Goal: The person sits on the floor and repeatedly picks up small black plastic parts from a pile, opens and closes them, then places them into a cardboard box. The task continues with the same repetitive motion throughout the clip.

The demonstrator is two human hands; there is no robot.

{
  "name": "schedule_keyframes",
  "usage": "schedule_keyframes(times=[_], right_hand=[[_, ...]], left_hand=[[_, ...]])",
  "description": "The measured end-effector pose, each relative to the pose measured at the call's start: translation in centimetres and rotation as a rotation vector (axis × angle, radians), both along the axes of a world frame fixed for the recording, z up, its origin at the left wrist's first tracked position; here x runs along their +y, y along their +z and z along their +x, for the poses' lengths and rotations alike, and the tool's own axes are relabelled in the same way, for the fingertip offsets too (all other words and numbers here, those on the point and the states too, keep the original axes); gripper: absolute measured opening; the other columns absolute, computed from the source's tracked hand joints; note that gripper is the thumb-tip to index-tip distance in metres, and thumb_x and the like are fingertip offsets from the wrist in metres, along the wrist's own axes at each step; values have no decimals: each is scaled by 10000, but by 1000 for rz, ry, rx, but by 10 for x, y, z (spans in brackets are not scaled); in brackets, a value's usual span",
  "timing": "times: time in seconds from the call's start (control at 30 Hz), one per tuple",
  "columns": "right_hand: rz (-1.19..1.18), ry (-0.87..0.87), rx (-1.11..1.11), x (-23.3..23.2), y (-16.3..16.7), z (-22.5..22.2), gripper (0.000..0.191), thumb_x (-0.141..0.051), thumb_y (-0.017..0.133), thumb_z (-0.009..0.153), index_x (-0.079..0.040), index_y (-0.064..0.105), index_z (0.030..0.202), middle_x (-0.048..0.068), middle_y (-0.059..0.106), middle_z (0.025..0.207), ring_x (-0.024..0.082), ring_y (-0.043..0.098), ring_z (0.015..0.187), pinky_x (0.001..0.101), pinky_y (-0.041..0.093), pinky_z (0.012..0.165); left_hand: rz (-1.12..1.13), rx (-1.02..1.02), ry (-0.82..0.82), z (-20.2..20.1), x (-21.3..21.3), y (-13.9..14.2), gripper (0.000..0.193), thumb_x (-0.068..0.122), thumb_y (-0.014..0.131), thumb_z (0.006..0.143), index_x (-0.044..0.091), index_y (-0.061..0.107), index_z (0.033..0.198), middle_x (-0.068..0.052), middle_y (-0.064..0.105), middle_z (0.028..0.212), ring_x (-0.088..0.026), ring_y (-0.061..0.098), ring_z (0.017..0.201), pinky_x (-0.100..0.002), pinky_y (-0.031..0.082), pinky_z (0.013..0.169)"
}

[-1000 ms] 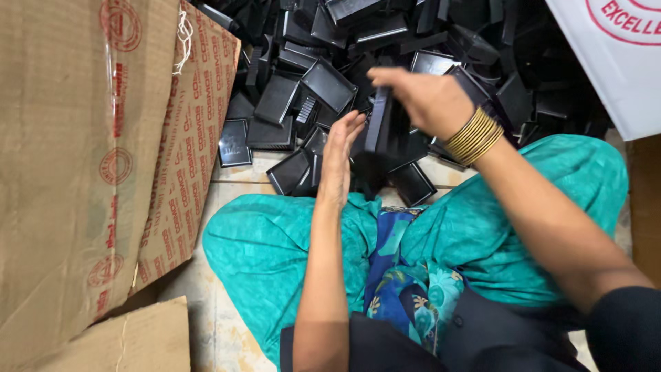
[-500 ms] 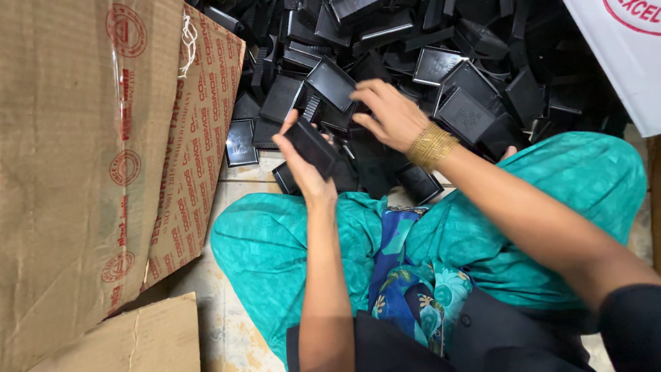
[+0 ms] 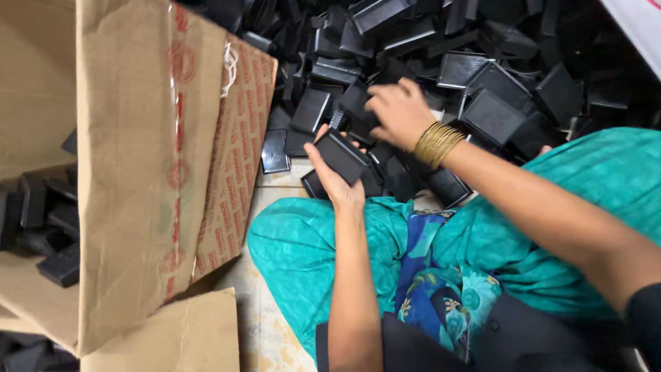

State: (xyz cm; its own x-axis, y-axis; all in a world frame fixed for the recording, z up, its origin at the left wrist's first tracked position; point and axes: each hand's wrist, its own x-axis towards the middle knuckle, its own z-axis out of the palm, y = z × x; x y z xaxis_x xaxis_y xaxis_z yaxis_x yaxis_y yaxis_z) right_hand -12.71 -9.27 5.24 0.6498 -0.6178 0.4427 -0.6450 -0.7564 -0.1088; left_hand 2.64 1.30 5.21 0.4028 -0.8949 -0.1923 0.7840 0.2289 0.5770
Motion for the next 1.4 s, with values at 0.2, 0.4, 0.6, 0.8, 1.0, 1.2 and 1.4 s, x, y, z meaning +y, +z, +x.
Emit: schedule_keyframes(times=[0.2, 0.4, 0.6, 0.8, 1.0, 1.2, 1.4], right_hand=[[20, -39, 16, 4, -1, 12, 311, -263, 783, 752, -129, 654, 1001, 102, 622, 1325, 296, 609, 1211, 504, 439, 1053], [1602, 185, -1164, 6, 14, -2, 209, -222, 614, 1006, -31, 621, 1091, 121, 710, 1075, 269, 727, 888, 417, 614, 794], [510, 107, -354, 58, 43, -4, 363, -263, 664, 1017, -24, 646, 1290, 178, 637, 1142, 340, 665, 1075, 404, 550, 930], [578, 133, -308, 69, 75, 2, 763, -414, 830, 784, -1, 549, 1360, 209, 645, 1161, 354, 659, 1082, 424, 533, 917], [915, 93, -508, 65, 86, -2, 805, -372, 786, 823, -49, 449, 1478, 198, 704, 1226, 308, 696, 1166, 396, 535, 996], [892, 146, -461, 74, 85, 1, 781, -366, 791, 870, -90, 454, 1518, 207, 679, 1291, 315, 707, 1183, 406, 555, 1013], [831, 53, -234, 78, 73, 5, 805, -362, 801, 828, -111, 465, 1515, 205, 660, 1208, 319, 675, 1107, 410, 542, 965]], left_hand=[[1, -93, -16, -5, 5, 6, 617, 573, 375, 1064, 83, 540, 1400, -115, 670, 1046, -242, 670, 818, -391, 583, 708], [37, 4, 76, 4, 5, 4, 587, 564, 469, 1048, 90, 540, 1387, -110, 657, 1048, -234, 664, 860, -375, 589, 753], [30, -339, 57, -3, -2, -4, 494, 295, 678, 995, 63, 548, 1410, -88, 621, 1243, -220, 612, 1071, -376, 529, 913], [104, -364, 53, -7, -2, -5, 532, 459, 500, 1078, 56, 552, 1421, -74, 587, 1332, -185, 568, 1194, -364, 471, 1041], [-67, -258, 43, -7, 1, -1, 700, 606, 323, 1083, 68, 468, 1506, -141, 582, 1395, -252, 590, 1244, -391, 476, 1092], [-23, -314, -12, -11, 3, 4, 707, 613, 289, 1068, 108, 444, 1537, -120, 565, 1401, -243, 595, 1225, -385, 492, 1065], [22, -476, 65, -12, 5, 6, 687, 617, 318, 1089, 111, 461, 1531, -123, 571, 1361, -220, 593, 1201, -359, 500, 1054]])
